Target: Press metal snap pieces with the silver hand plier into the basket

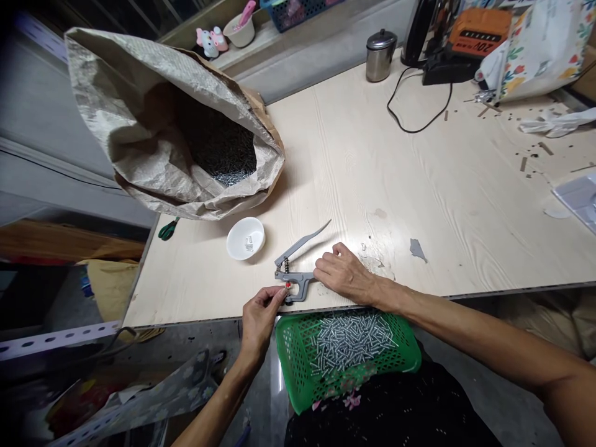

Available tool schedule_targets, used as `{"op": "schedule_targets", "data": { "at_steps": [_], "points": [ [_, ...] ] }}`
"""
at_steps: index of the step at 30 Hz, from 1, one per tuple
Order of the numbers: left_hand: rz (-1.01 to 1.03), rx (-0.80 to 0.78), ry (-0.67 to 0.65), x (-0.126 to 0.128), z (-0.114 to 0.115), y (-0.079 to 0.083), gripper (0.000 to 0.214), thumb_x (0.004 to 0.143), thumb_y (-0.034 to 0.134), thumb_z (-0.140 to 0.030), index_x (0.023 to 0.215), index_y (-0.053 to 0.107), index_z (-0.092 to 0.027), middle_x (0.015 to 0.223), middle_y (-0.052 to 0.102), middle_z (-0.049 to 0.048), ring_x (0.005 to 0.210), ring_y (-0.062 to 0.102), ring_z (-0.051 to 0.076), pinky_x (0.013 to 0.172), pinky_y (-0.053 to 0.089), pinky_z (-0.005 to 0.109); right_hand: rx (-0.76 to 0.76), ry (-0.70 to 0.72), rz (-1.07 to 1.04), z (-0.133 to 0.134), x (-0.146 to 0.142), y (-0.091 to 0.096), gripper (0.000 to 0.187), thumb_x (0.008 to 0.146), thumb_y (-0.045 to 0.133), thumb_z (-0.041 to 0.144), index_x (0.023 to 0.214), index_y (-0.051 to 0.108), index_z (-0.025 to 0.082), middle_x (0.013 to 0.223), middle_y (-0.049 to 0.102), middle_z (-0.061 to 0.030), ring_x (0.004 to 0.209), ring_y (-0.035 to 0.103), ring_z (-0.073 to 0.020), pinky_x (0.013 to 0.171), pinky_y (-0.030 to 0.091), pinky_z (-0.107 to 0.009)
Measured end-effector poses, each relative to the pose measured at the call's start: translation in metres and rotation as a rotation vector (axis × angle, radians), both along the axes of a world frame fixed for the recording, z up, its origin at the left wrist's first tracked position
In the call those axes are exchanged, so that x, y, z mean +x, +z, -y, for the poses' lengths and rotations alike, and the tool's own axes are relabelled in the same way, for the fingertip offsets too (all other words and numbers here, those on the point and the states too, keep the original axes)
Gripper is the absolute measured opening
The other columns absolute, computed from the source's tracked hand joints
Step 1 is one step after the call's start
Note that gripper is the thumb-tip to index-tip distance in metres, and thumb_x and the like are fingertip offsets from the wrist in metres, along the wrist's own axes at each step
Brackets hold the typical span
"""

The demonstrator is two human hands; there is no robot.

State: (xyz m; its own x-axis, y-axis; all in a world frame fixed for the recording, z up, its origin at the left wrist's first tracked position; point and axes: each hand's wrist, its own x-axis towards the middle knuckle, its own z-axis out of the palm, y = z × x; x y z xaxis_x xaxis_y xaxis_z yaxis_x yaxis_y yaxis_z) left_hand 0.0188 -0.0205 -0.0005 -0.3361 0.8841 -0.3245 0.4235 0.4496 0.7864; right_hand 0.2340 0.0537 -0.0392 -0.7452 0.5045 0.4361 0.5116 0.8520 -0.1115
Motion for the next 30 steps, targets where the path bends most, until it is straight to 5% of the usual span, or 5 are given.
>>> {"op": "schedule_targets", "data": {
  "at_steps": [13,23,30],
  "points": [
    [-0.069,-0.098,-0.239,-0.010,-0.006,0.005,0.032,0.072,0.061,-0.047,0.069,0.067,-0.016,0.072,0.064,0.0043,0.067,0.058,0.016,0.064,0.043,0.027,0.032,0.017,-0.026,0.000,-0.003,0.001,0.029,0.093,0.036,0.006,0.071,0.048,0.019,0.068,0.051,0.0006,0.066,0.036,-0.0149,0.070,0.023,-0.034],
    [-0.217,-0.251,-0.392,-0.014,-0.018,0.012,0.031,0.070,0.057,-0.045,0.063,0.064,-0.015,0.070,0.061,0.0035,0.067,0.056,0.018,0.063,0.040,0.029,-0.303,0.054,-0.004,-0.003,0.003,0.003,0.023,0.096,0.042,0.031,0.083,0.055,0.018,0.083,0.058,-0.0037,0.075,0.045,-0.0171,0.071,0.026,-0.033],
    [-0.132,-0.344,-0.405,-0.013,-0.025,0.016,0.032,0.065,0.058,-0.046,0.059,0.059,-0.015,0.062,0.056,0.0004,0.060,0.051,0.015,0.059,0.037,0.027,-0.199,-0.223,0.096,-0.044,-0.003,0.009,0.017,0.094,0.044,0.016,0.100,0.060,0.020,0.095,0.062,-0.0069,0.088,0.044,-0.0226,0.071,0.024,-0.035]
  ]
}}
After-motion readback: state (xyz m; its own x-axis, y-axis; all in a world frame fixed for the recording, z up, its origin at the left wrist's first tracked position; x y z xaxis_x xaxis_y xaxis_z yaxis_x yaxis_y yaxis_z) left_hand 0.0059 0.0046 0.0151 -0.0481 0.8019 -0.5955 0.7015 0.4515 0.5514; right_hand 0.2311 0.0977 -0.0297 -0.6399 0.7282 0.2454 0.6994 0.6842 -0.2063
